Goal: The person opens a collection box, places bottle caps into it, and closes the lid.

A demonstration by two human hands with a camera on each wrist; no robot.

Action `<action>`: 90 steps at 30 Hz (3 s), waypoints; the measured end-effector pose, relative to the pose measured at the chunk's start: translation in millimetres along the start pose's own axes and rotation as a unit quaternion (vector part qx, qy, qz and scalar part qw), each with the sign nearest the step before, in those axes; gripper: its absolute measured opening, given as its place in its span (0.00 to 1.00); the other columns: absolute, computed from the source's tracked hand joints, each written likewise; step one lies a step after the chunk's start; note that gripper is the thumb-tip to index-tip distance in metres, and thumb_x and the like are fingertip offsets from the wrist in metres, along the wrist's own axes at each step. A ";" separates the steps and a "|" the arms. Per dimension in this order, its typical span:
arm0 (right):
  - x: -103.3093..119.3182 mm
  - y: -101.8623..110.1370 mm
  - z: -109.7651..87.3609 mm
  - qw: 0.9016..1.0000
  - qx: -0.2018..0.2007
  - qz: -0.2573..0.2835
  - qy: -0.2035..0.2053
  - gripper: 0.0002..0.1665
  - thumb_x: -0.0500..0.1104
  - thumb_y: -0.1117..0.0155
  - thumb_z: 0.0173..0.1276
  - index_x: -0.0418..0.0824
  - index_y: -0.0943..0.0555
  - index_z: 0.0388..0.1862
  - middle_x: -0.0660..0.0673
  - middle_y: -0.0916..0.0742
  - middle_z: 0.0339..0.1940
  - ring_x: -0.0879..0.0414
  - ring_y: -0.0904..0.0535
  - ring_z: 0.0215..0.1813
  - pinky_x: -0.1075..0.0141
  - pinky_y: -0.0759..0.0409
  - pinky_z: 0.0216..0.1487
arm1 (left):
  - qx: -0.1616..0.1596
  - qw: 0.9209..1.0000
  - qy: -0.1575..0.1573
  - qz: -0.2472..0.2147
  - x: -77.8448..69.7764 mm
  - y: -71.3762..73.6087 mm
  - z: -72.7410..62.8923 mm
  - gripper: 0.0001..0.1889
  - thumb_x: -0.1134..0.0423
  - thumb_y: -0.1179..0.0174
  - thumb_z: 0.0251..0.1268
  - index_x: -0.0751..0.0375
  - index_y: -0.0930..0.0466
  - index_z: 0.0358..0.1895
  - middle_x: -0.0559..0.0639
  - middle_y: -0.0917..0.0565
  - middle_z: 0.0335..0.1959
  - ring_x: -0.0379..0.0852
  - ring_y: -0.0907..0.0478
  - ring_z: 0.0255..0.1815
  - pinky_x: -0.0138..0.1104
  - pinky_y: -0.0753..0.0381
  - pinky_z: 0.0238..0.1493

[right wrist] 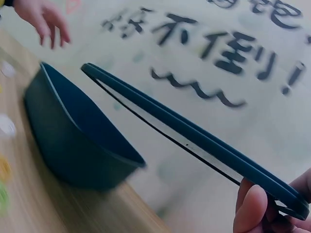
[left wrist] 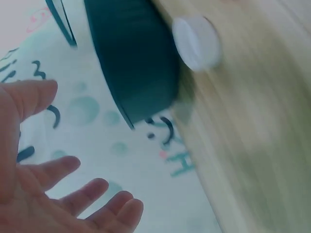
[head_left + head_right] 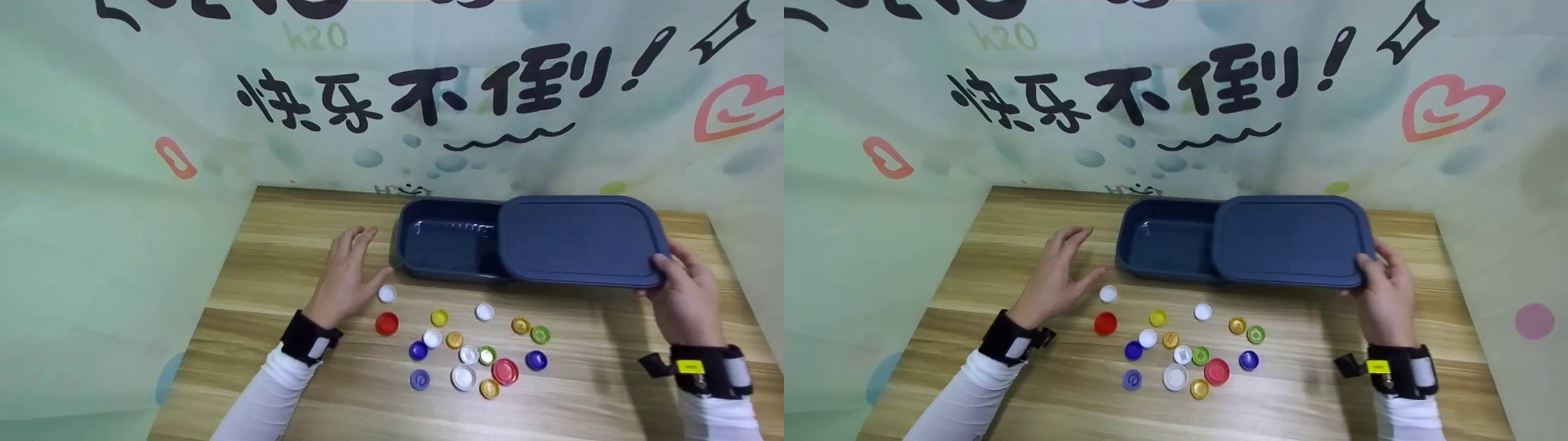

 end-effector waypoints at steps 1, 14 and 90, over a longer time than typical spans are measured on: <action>3.1 7.3 1.0 1.000 -0.005 0.008 0.002 0.22 0.29 0.45 0.82 0.34 0.36 0.69 0.36 0.11 0.45 0.49 0.14 0.29 0.63 0.17 0.23 | 0.002 1.000 0.001 0.008 3.8 0.8 -2.1 0.43 0.48 0.28 0.69 0.61 0.35 0.81 0.65 0.36 0.78 0.62 0.40 0.79 0.55 0.37 0.78; 9.0 84.0 14.7 0.993 -0.114 0.011 0.020 0.14 0.31 0.42 0.81 0.35 0.25 0.61 0.41 0.16 0.54 0.50 0.13 0.33 0.63 0.20 0.19 | 0.071 0.987 0.053 0.137 47.6 -0.3 -23.8 0.52 0.28 0.38 0.67 0.51 0.44 0.86 0.63 0.58 0.88 0.70 0.61 0.86 0.64 0.64 0.82; -138.8 -137.4 -49.8 0.602 0.358 -0.679 0.220 0.18 0.36 0.21 0.59 0.36 0.15 0.46 0.43 0.12 0.40 0.49 0.15 0.43 0.53 0.14 0.46 | 0.183 0.945 -0.179 0.203 -122.0 -121.8 -1.8 0.21 0.44 0.29 0.69 0.55 0.12 0.53 0.48 0.15 0.47 0.47 0.20 0.47 0.40 0.17 0.48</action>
Point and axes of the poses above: each hand's wrist, its own z-axis towards the middle knuckle, its own y-axis out of the back of the hand, x = y × z, the point moved 5 cm from there along z, towards the middle knuckle
